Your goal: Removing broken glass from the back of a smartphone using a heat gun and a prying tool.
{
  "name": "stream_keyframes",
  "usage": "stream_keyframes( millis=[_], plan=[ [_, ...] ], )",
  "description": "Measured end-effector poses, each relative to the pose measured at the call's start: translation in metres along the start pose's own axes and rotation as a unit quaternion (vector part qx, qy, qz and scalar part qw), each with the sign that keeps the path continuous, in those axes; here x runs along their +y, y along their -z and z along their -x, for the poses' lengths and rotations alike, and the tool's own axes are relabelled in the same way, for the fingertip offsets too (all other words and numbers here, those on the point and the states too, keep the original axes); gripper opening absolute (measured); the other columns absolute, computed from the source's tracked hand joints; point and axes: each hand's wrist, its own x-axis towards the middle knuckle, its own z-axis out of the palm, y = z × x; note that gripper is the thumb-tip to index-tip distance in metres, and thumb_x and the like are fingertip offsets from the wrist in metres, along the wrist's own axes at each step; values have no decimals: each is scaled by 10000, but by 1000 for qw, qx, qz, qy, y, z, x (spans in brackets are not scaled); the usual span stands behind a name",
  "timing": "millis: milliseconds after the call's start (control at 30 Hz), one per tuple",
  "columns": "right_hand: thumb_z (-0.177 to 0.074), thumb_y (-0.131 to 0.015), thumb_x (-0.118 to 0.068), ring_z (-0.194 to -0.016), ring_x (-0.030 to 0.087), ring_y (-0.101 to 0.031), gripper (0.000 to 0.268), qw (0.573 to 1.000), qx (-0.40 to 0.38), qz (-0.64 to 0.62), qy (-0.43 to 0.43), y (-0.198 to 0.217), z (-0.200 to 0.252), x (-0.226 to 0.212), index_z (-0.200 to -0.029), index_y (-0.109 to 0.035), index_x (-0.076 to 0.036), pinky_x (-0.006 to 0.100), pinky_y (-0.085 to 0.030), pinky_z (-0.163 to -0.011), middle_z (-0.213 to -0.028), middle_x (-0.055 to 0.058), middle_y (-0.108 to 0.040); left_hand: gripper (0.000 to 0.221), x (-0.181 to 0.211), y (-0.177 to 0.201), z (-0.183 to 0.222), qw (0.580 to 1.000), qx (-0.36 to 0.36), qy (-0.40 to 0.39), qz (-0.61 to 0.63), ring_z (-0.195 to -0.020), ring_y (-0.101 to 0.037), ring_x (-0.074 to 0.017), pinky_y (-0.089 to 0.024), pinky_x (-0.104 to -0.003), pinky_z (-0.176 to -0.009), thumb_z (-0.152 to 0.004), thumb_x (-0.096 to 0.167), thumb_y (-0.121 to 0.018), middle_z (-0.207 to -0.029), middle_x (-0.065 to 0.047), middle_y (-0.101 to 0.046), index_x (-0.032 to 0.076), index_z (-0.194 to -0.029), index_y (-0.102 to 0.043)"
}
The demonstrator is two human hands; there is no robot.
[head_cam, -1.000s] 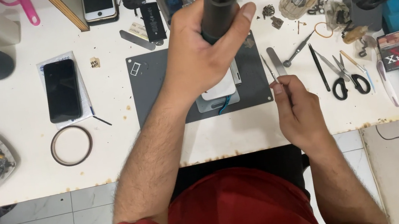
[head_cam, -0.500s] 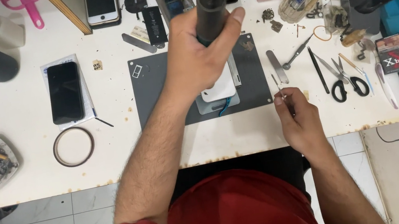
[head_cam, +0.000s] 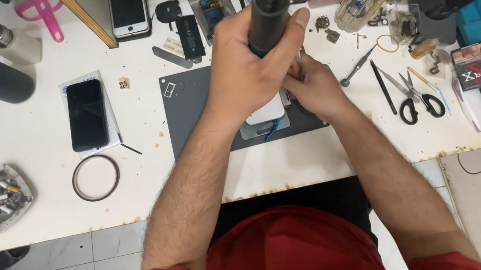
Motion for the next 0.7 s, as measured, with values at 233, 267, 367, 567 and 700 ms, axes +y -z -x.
stream_keyframes(
  millis=[233,267,367,567,700],
  plan=[
    [-897,-756,-41,-853,57,-583,248,960,-96,-238,109,-9,-32,17,-1091,-607,-76,192,-473,-738,-851,-28,-604,263,9,13,4,1000,3,-12,-8,-641,-462,-79,-406,-258,-602,-946,212,-672,-678,56,-516,117,-752,-521],
    [-903,-741,-30,-798,36,-517,209,957,-97,-242,129,-7,-37,18,-997,-571,-106,184,-418,-696,-799,-60,-537,274,14,16,4,1000,4,-20,-15,-646,-443,-81,-394,-260,-605,-951,204,-670,-684,63,-483,122,-751,-503],
    [-908,-720,-24,-745,17,-450,222,955,-103,-234,152,-7,-46,17,-897,-530,-138,181,-362,-654,-746,-91,-470,294,27,23,3,999,10,-28,-25,-655,-380,-81,-349,-263,-602,-949,191,-665,-693,76,-408,136,-746,-459],
    [-899,-678,-56,-755,30,-443,203,965,-99,-176,169,-14,-53,7,-862,-501,-147,207,-358,-654,-750,-88,-463,293,37,29,4,998,6,-52,-21,-683,-351,-86,-336,-269,-616,-940,157,-657,-713,72,-360,124,-764,-425],
    [-893,-650,-78,-761,39,-439,192,971,-90,-135,175,-12,-58,3,-839,-481,-153,225,-355,-654,-752,-86,-459,300,36,29,4,998,-6,-53,-13,-651,-369,-76,-331,-264,-593,-951,192,-651,-686,78,-369,137,-746,-440]
  ],
)
